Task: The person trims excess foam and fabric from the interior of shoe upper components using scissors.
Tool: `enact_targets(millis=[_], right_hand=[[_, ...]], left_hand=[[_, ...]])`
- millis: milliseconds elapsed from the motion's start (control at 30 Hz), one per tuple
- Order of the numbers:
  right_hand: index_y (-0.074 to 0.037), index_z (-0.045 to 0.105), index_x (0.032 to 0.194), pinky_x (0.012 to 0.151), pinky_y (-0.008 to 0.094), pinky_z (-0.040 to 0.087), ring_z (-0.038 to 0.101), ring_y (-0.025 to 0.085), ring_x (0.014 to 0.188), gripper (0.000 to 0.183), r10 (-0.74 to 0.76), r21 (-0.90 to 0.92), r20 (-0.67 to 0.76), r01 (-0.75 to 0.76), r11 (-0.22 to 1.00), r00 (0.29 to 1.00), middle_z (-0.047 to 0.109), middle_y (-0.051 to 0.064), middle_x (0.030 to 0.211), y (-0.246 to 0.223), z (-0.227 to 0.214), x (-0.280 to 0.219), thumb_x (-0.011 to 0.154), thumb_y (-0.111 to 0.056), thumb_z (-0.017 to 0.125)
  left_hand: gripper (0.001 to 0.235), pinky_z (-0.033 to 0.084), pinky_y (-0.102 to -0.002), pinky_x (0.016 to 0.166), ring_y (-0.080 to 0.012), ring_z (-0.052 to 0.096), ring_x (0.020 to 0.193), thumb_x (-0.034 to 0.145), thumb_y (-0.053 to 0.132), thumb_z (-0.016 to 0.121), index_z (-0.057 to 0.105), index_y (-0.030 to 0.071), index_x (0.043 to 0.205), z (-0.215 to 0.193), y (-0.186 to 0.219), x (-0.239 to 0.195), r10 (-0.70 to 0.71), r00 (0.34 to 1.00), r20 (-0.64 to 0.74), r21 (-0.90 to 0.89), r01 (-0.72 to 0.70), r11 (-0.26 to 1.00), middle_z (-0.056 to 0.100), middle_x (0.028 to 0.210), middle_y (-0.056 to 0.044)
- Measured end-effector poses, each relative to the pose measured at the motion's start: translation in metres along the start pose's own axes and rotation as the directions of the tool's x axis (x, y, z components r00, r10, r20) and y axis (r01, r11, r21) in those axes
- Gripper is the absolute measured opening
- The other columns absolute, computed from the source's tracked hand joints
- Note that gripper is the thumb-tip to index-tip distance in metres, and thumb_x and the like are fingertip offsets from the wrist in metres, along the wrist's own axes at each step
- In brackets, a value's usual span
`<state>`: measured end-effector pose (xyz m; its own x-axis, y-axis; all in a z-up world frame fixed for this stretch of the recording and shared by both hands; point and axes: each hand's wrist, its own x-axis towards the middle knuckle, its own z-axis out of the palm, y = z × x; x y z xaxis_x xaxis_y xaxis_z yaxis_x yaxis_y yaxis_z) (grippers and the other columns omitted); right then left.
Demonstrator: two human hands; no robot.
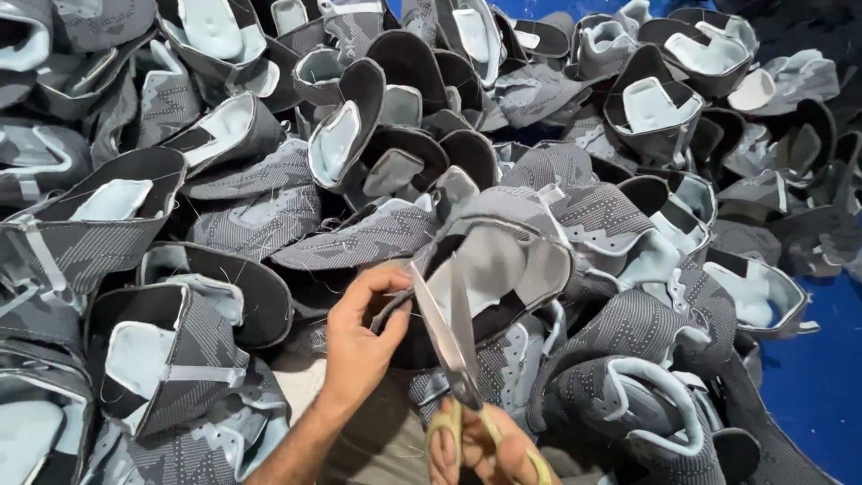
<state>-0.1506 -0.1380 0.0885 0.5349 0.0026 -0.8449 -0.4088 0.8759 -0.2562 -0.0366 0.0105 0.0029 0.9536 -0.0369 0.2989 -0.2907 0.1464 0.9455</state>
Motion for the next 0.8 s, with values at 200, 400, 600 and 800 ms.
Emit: enact_targets(millis=[200, 400, 600, 800], right_hand=[[-0.001, 0.051, 0.097, 0.056, 0.023, 0.044, 0.055, 0.013, 0.063, 0.054, 0.025, -0.186, 0.886, 0.306, 0.934, 0.462, 0.056, 0.005, 0.075, -0.010, -0.085, 0.091, 0.102, -0.051, 0.071], [0.006, 0.054, 0.090, 0.048, 0.034, 0.046, 0.059, 0.023, 0.056, 0.038, -0.394, -0.142, 0.757, 0.719, 0.680, 0.522, 0.059, 0.014, 0.065, 0.021, -0.165, 0.130, 0.087, -0.016, 0.086], [0.006, 0.058, 0.098, 0.058, 0.035, 0.049, 0.059, 0.022, 0.066, 0.029, -0.348, 0.086, 0.877, 0.607, 0.790, 0.330, 0.058, 0.014, 0.075, 0.009, -0.177, 0.151, 0.095, -0.017, 0.076], [0.009, 0.059, 0.111, 0.053, 0.030, 0.049, 0.057, 0.016, 0.058, 0.045, -0.365, 0.004, 0.633, 0.468, 0.884, 0.683, 0.057, 0.010, 0.068, 0.029, -0.200, 0.149, 0.086, -0.025, 0.076]], left_hand=[[0.023, 0.053, -0.028, 0.096, -0.0169, 0.067, 0.106, 0.087, -0.011, 0.066, 0.067, 0.001, 0.106, 0.001, 0.001, -0.005, -0.052, 0.994, -0.093, -0.010, 0.051, 0.999, 0.071, 0.112, -0.010], [0.018, 0.056, -0.036, 0.098, -0.0288, 0.070, 0.114, 0.085, -0.003, 0.072, 0.070, 0.008, 0.099, -0.002, 0.070, 0.016, 0.589, 0.789, 0.174, 0.418, -0.601, 0.681, 0.069, 0.110, -0.010], [0.012, 0.058, -0.036, 0.085, -0.0220, 0.074, 0.098, 0.087, 0.017, 0.081, 0.074, 0.012, 0.095, -0.018, -0.027, -0.035, 0.224, 0.866, 0.448, 0.481, -0.444, 0.756, 0.074, 0.101, -0.003], [0.031, 0.049, -0.040, 0.086, -0.0309, 0.064, 0.100, 0.092, 0.018, 0.076, 0.067, 0.000, 0.116, -0.032, 0.005, 0.010, 0.014, 0.997, -0.071, 0.779, 0.047, 0.626, 0.068, 0.108, -0.014]])
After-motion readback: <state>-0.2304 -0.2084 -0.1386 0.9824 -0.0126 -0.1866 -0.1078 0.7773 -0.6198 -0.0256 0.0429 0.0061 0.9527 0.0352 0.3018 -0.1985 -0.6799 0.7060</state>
